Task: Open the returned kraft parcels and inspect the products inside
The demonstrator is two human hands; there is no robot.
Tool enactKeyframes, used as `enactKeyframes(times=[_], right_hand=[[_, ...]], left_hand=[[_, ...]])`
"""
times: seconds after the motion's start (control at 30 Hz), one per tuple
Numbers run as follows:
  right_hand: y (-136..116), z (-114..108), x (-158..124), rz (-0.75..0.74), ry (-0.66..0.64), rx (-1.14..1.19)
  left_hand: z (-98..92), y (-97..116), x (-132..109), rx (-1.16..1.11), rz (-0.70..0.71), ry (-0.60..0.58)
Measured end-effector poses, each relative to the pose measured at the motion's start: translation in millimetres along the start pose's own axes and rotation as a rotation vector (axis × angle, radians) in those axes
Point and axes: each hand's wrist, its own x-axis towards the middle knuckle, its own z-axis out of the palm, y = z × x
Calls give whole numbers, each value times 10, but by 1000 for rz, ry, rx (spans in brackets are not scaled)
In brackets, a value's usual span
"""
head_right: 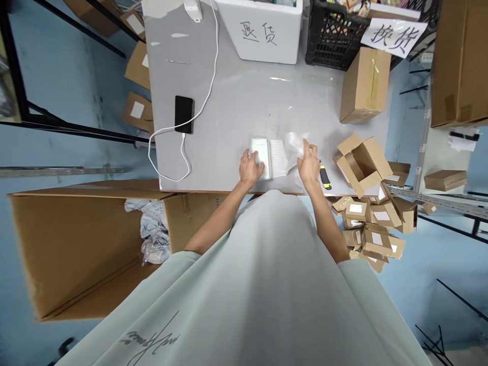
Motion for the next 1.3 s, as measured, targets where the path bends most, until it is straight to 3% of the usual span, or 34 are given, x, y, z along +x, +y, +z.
enactKeyframes(times=[0.13,0.27,0.43,0.57,0.67,0.8,0.93,1.17,1.3], right_hand=[[-283,400,107,-81,-291,-159],[-444,839,138,14,-514,-220],[-587,1245,113,153,-429,-211],[-621,1378,164,157,-371,-266],[-573,1349,205,59,-445,-275],[-518,1209,157,33,-499,-273],[-481,947,-11,142,-416,-218],[-298,304,-377,254,-253,-206],[-211,42,-448,273,-156,-207]], left_hand=[[68,39,-34,65,31,-26],[142,35,-56,46,22,-37],[-28,-368,-32,-65,-71,-30],[-251,-776,-70,-159,-117,29],[-354,-907,-94,-139,-58,48],[-377,-837,-30,-35,-50,34],[-330,-693,51,-10,-62,3],[-227,-434,29,-4,143,-17],[-87,-183,36,62,167,-57]])
